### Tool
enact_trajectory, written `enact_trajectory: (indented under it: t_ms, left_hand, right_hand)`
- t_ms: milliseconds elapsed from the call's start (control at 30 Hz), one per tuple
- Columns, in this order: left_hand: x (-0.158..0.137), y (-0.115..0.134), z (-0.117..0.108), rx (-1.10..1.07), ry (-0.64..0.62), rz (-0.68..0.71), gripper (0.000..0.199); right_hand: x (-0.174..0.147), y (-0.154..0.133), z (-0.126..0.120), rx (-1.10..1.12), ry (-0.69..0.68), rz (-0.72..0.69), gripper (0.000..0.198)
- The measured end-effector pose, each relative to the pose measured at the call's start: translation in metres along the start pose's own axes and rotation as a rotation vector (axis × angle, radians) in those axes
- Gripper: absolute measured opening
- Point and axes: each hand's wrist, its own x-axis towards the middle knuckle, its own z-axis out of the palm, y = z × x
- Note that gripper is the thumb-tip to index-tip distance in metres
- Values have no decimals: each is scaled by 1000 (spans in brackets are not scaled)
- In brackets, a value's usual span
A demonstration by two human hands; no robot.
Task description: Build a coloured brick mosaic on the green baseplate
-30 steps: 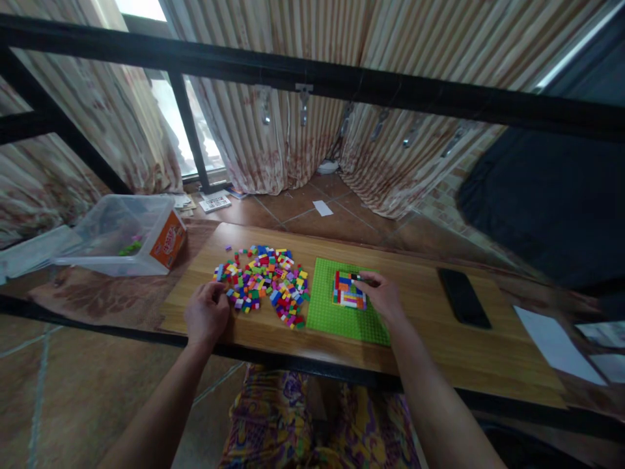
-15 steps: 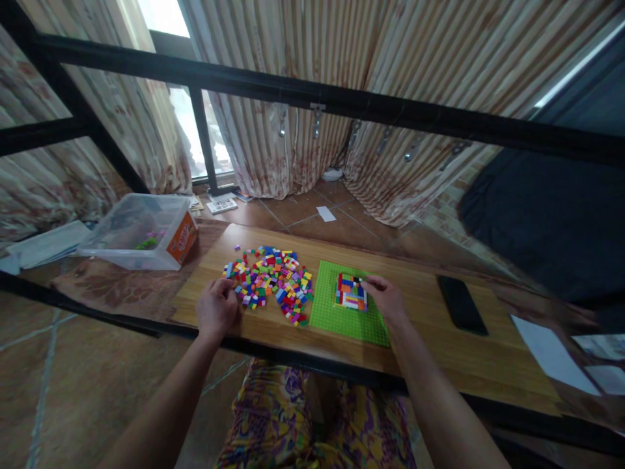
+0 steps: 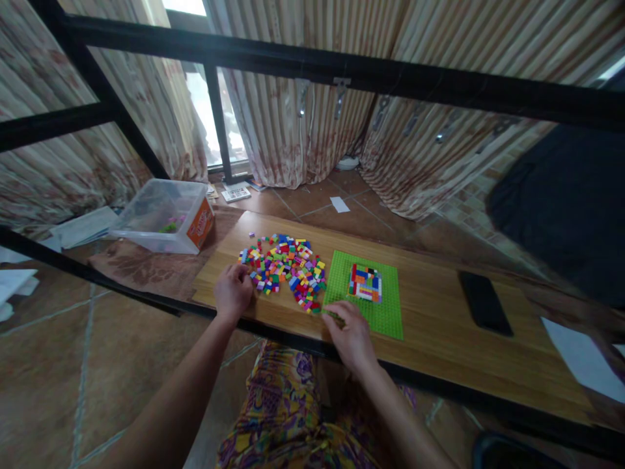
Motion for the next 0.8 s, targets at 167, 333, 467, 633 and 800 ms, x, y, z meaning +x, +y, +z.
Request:
enact_trajectory:
  t_ms: [167,333,467,633,800]
  left_hand:
    - [-1,-2,2,-10,13,15,16]
    - [0,-2,2,-8,19,13,15]
    - [0,-1,0,-3,2,3,16]
    - [0,-1,0,0,-3,-10,15]
    - [0,-3,1,10,-1,7,15]
  right_hand:
    - [1,-9,20,-183,-7,-95,14]
    - [4,-9,31,-253,-4,-134,14]
    - [3,-11,34,-200,17,-108,15]
    - [11,-1,10,-49,162,-36,16]
    - [31,40,-37,-26,371,85,22]
